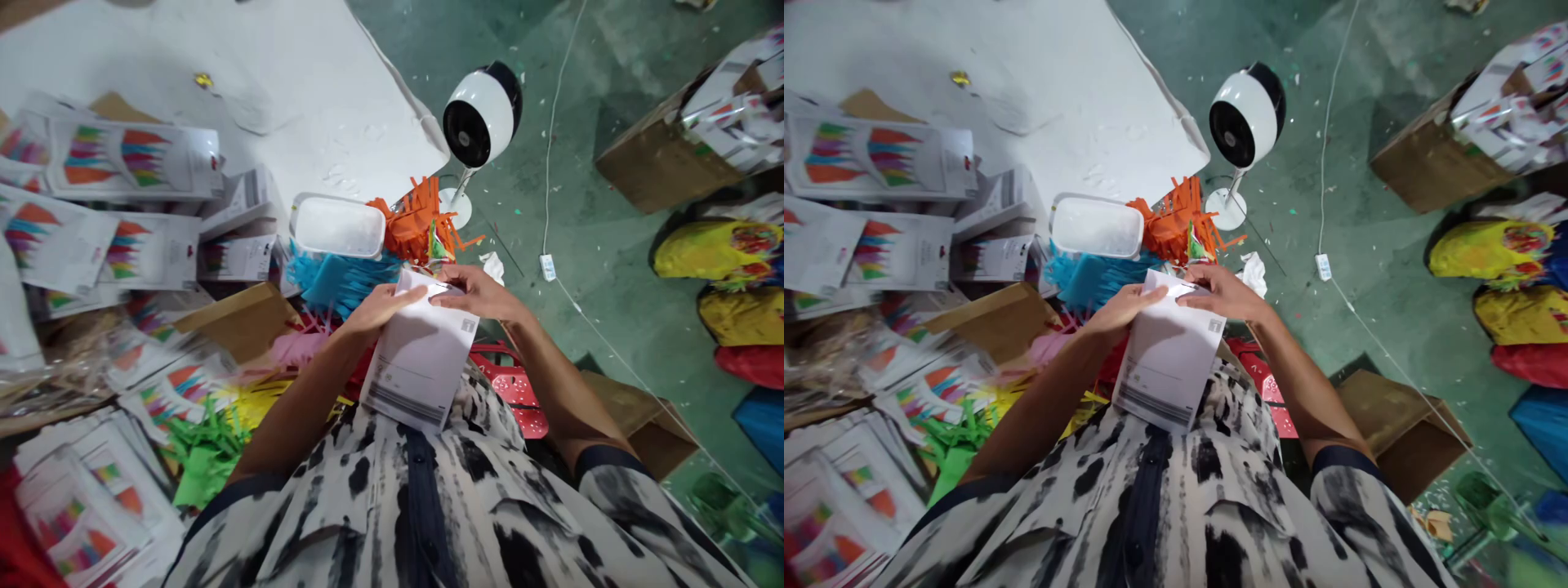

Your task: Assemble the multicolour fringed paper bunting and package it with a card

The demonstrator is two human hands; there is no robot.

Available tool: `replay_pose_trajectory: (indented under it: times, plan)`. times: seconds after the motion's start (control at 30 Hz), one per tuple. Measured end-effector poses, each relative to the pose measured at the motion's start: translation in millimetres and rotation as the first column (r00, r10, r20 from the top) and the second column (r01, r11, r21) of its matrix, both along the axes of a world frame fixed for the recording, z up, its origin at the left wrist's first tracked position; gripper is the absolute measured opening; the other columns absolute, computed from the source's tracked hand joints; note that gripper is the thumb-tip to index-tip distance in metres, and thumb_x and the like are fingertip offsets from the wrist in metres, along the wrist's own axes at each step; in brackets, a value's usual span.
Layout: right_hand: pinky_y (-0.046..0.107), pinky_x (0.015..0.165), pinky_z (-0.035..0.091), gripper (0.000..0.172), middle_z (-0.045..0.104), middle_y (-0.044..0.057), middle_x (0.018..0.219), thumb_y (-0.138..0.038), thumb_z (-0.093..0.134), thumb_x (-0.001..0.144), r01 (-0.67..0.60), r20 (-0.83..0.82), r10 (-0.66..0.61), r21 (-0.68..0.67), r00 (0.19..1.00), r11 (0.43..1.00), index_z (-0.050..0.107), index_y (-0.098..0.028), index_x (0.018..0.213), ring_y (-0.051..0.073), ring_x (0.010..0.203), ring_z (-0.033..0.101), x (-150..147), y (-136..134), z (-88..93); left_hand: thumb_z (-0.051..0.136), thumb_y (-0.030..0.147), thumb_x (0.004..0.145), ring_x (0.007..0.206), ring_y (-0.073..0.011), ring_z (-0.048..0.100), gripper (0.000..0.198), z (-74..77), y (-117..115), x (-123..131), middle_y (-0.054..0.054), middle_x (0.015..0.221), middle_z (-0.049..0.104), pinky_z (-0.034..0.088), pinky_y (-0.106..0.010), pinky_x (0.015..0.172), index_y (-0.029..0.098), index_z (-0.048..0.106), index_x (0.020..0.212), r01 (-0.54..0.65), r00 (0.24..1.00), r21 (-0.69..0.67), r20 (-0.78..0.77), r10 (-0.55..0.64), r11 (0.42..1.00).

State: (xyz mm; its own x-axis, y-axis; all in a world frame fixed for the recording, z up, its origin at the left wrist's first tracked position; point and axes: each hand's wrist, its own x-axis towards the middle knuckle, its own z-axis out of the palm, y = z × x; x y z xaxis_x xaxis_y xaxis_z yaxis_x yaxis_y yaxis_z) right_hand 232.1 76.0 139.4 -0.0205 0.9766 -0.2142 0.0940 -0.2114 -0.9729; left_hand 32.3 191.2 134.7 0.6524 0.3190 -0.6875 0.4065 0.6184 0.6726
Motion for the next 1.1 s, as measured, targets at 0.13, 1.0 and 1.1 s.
replay_pose_trajectory:
  times: [0.13, 1.0, 1.1]
  plan:
    - [0.026, 0.067, 0.039, 0.038, 0.062, -0.001, 0.087, -0.053, 0.081, 0.085, -0.068, 0.052, 0.067, 0.003, 0.996, 0.998, 0.067, -0.018, 0.089, 0.013, 0.075, 0.049, -2.5, 6.0, 10.9, 0.088, 0.059, 0.071, 0.071, -0.0163, 0.065, 0.054, 1.8, 2.0, -2.9, -0.008, 0.089, 0.078, 0.047, -0.025, 0.063, 0.012, 0.081, 0.097, -0.105, 0.992, 0.178, 0.084, 0.091, 0.979]
    - [0.031, 0.059, 0.054, 0.051, 0.078, 0.006, 0.089, -0.063, 0.079, 0.079, 0.337, 0.038, -0.34, -0.267, 0.94, 0.903, 0.076, -0.02, 0.106, 0.02, 0.068, 0.068, -96.5, 48.3, -36.0, 0.062, 0.076, 0.086, 0.061, -0.0115, 0.046, 0.059, -39.6, -12.3, -105.3, 0.003, 0.067, 0.056, 0.035, -0.025, 0.059, 0.018, 0.059, 0.077, -0.757, 0.646, 0.279, 0.183, 0.741, 0.591]
    - [0.031, 0.06, 0.052, 0.052, 0.077, 0.007, 0.082, -0.066, 0.08, 0.077, 0.324, 0.185, -0.288, -0.207, 0.94, 0.923, 0.077, -0.017, 0.096, 0.02, 0.067, 0.066, -90.7, 70.4, -57.9, 0.049, 0.068, 0.098, 0.062, -0.0136, 0.044, 0.055, -60.5, -8.5, -97.4, 0.002, 0.064, 0.05, 0.033, -0.028, 0.062, 0.02, 0.051, 0.071, -0.67, 0.649, 0.559, 0.119, 0.752, 0.489]
